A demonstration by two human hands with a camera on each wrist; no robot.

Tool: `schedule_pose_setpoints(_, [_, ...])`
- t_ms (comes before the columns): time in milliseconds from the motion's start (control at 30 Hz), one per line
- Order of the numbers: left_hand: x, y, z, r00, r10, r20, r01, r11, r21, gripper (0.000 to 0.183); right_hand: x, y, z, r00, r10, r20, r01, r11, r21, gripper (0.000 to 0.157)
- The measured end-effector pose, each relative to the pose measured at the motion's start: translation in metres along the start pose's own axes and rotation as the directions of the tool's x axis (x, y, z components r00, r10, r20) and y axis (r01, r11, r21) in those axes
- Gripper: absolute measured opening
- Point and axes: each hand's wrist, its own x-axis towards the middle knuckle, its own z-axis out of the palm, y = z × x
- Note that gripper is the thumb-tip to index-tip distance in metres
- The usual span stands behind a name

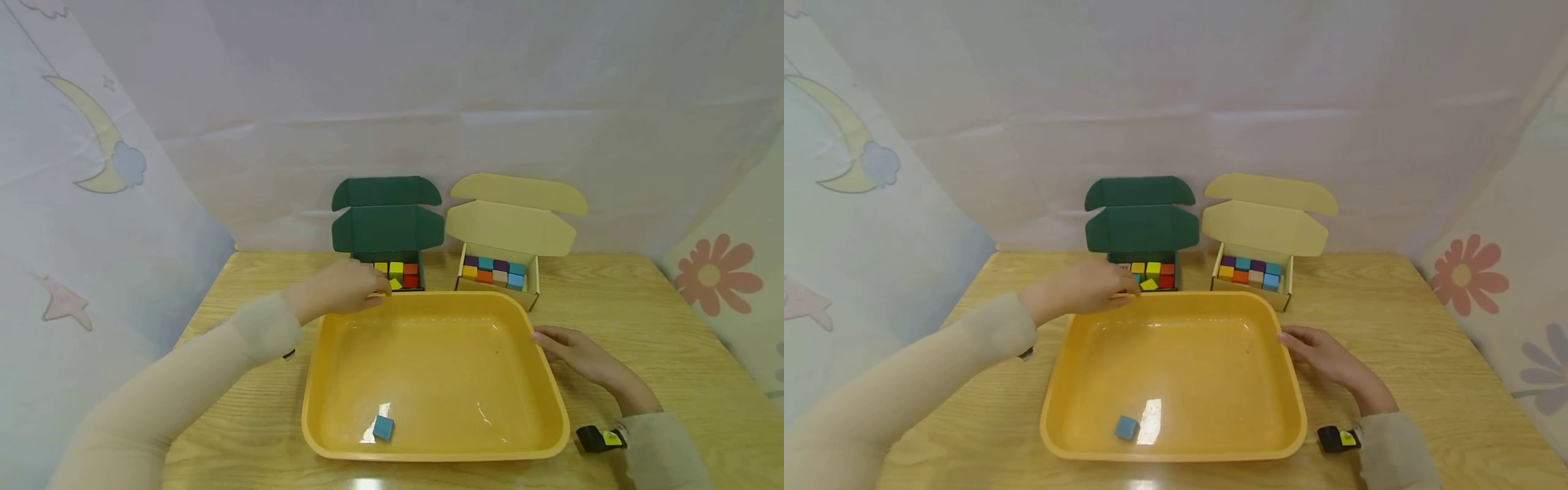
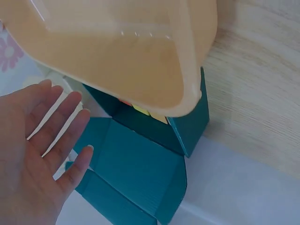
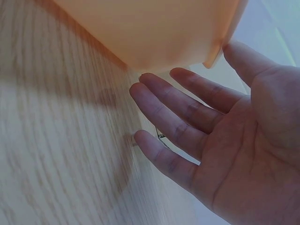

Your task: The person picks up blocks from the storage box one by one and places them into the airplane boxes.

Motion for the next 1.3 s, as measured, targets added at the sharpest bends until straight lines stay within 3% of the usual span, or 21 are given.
schedule_pose_setpoints(333, [-0.019, 0.029, 0.004, 0.986, 0.162, 0.028, -0.162, 0.987, -0.012, 0.022, 0.000, 0.002, 0.000, 1.000, -0.010, 0.000, 0.010, 1.000, -0.013, 0.052])
schedule_pose_setpoints(633, [-0.027, 0.053, 0.003, 0.975, 0.199, 0.097, -0.195, 0.980, -0.047, 0.026, 0.000, 0.002, 0.000, 1.000, -0.030, 0.002, 0.030, 1.000, -0.009, 0.051])
schedule_pose_setpoints(933, [-0.029, 0.070, 0.013, 0.956, 0.244, 0.164, -0.247, 0.969, -0.004, 0.028, 0.000, 0.003, -0.001, 1.000, -0.021, 0.004, 0.021, 1.000, -0.005, 0.052])
schedule_pose_setpoints(1067, [-0.031, 0.078, 0.019, 0.942, 0.285, 0.179, -0.290, 0.957, 0.006, 0.033, 0.000, 0.003, -0.001, 0.999, -0.036, 0.008, 0.036, 0.999, 0.002, 0.051])
schedule_pose_setpoints(1300, [-0.036, 0.091, 0.031, 0.901, 0.393, 0.186, -0.396, 0.918, -0.021, 0.037, 0.002, 0.004, -0.002, 0.998, -0.057, 0.015, 0.057, 0.998, 0.021, 0.048])
